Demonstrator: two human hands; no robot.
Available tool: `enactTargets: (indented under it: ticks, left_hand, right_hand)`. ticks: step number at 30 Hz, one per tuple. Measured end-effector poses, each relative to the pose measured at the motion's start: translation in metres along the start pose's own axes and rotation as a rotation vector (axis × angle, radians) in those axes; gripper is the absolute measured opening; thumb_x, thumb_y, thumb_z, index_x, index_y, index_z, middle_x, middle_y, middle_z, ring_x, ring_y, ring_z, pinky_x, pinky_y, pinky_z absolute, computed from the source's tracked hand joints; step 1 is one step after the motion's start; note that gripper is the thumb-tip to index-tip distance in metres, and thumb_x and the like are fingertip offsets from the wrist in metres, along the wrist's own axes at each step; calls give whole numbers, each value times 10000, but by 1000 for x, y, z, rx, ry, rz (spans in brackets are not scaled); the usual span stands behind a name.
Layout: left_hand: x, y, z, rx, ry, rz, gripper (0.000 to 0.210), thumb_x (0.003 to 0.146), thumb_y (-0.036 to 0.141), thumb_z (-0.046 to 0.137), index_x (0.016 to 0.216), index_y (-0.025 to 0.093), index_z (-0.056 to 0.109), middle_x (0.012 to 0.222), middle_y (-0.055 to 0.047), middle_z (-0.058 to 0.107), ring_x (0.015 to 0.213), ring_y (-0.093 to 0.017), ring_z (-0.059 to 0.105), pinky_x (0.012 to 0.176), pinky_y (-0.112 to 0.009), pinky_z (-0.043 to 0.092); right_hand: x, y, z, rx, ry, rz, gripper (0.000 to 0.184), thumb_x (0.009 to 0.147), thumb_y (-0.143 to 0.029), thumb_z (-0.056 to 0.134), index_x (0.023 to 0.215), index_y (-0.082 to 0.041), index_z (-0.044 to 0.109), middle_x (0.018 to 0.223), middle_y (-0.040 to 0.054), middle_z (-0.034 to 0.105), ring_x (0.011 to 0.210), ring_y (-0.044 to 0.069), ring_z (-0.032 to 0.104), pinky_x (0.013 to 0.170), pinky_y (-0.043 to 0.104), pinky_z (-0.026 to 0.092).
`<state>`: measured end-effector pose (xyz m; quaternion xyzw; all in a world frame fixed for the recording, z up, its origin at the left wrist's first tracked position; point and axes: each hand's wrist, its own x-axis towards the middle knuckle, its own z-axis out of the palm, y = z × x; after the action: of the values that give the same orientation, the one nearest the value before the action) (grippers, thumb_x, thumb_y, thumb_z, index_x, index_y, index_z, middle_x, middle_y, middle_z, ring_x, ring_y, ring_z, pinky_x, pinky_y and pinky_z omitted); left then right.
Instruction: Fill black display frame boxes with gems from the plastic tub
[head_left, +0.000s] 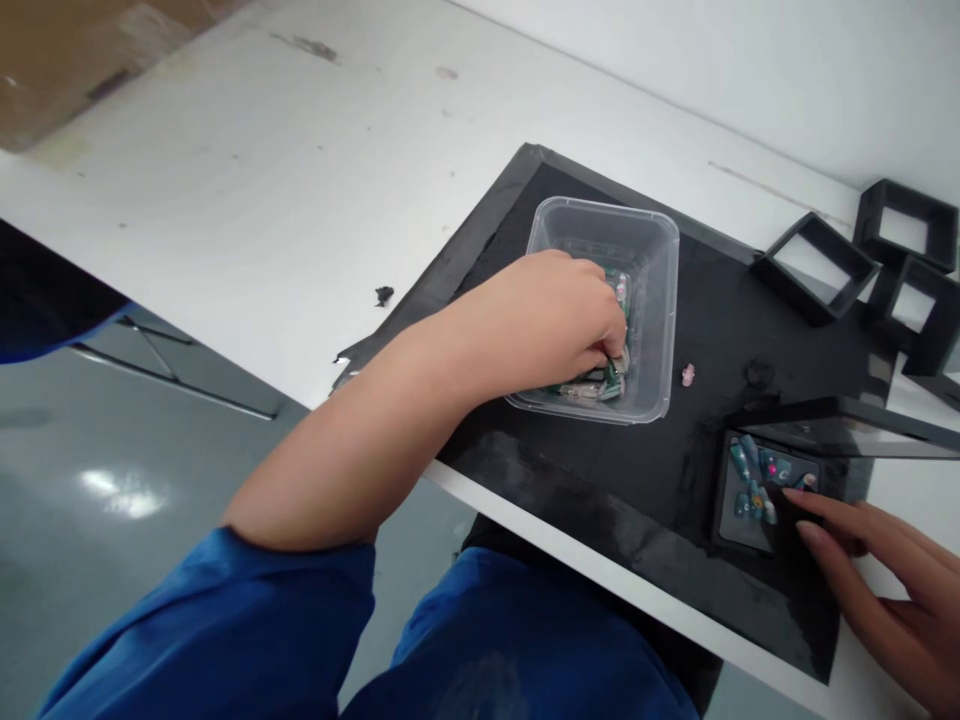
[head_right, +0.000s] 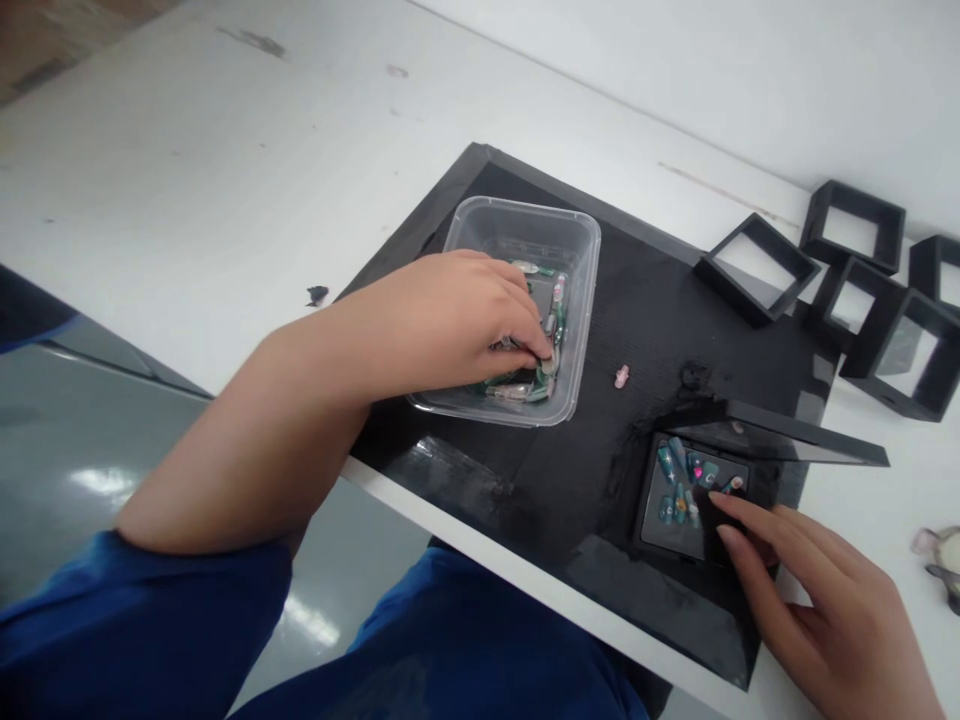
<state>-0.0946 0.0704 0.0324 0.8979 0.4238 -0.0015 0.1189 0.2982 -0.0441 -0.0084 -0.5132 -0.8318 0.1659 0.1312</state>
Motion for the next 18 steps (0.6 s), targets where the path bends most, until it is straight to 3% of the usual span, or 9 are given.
enactTargets:
  ticks: [3, 13, 18]
  left_hand:
    - [0, 0, 2, 7, 36, 1, 324, 960, 228, 519, 1003, 313, 829, 952, 33, 803, 1017, -188, 714, 919, -314, 525]
    - [-6, -2, -2, -73, 163, -81, 318, 1004, 339, 464, 981, 260, 770, 900, -19, 762, 958, -214, 712, 922, -342, 524]
    - [-8, 1, -10, -79, 96, -142, 341, 1007, 330, 418, 959, 227, 739, 877, -39, 731, 886, -211, 687, 828, -327, 507]
  right_hand:
    - [1, 0, 0, 4, -3, -1, 314, 993, -393, 638, 1298, -361, 705, 1112, 6, 749, 849, 144, 720, 512, 106, 615]
    - [0, -5, -1, -10, -8, 23, 327, 984, -421, 656, 1299, -346, 707, 994, -2, 717, 723, 116, 682, 470, 99, 587]
    - [1, -4, -1, -22, -13, 3, 343, 997, -415, 648, 1333, -356, 677, 956, -20, 693, 687, 96, 657, 481, 82, 580]
